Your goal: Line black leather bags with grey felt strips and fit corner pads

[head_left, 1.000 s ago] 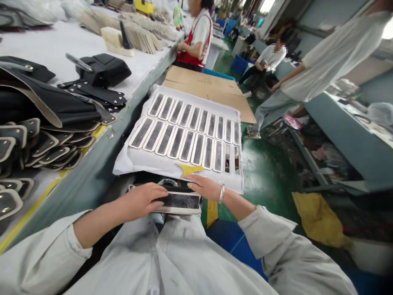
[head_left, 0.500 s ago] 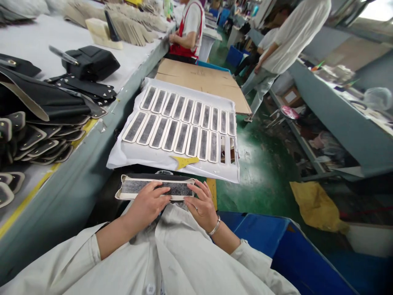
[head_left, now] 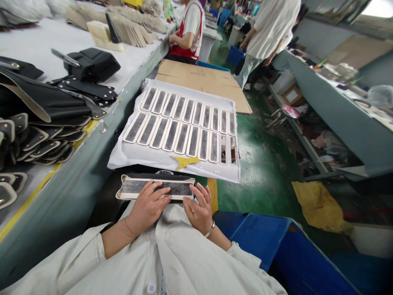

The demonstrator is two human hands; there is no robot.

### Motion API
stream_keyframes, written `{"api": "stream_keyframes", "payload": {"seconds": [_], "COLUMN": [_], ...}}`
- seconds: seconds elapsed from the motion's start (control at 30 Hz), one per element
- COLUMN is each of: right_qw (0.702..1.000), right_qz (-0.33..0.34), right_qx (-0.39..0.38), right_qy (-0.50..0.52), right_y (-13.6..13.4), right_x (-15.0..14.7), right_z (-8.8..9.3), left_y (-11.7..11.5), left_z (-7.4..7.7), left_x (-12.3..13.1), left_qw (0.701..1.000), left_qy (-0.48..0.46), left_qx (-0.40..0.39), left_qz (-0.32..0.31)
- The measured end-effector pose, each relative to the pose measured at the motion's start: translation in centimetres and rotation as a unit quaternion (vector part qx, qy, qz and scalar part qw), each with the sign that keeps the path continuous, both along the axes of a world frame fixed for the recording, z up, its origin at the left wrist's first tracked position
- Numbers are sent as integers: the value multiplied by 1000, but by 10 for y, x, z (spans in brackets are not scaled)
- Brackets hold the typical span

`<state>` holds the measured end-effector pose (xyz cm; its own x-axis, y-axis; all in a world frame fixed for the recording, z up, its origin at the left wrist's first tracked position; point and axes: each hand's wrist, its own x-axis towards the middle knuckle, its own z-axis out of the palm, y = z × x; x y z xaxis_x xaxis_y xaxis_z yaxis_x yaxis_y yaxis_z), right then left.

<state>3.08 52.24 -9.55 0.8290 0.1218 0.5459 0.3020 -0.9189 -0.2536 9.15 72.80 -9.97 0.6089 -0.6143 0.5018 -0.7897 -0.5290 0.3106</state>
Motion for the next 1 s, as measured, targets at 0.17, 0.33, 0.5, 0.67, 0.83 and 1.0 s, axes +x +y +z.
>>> {"api": "stream_keyframes", "payload": {"seconds": [0.17, 0.33, 0.5, 0.67, 0.83, 1.0], "right_qw": [999, 995, 989, 991, 994, 994], "right_qz": [-11, -41, -52, -49, -51, -61], "right_qx": [30, 84, 138, 124, 90, 89], "right_qy": [15, 22, 20, -8, -27, -19], "right_y": [1, 8, 14, 15, 12, 14], "right_x": [1, 6, 8, 5, 1, 5], "right_z": [-1, 0, -2, -6, -7, -7], "left_y": [0, -4, -8, -8, -5, -8], "left_z": [3, 8, 10, 10, 6, 8], "left_x": [0, 0, 1, -1, -3, 2], "left_qw": [1000, 1000, 995, 997, 999, 994], "left_qy": [-14, 5, 86, 70, 39, 93], "left_qx": [9, -4, -19, -7, -9, -21], "left_qz": [1, 18, 46, 44, 24, 45]}}
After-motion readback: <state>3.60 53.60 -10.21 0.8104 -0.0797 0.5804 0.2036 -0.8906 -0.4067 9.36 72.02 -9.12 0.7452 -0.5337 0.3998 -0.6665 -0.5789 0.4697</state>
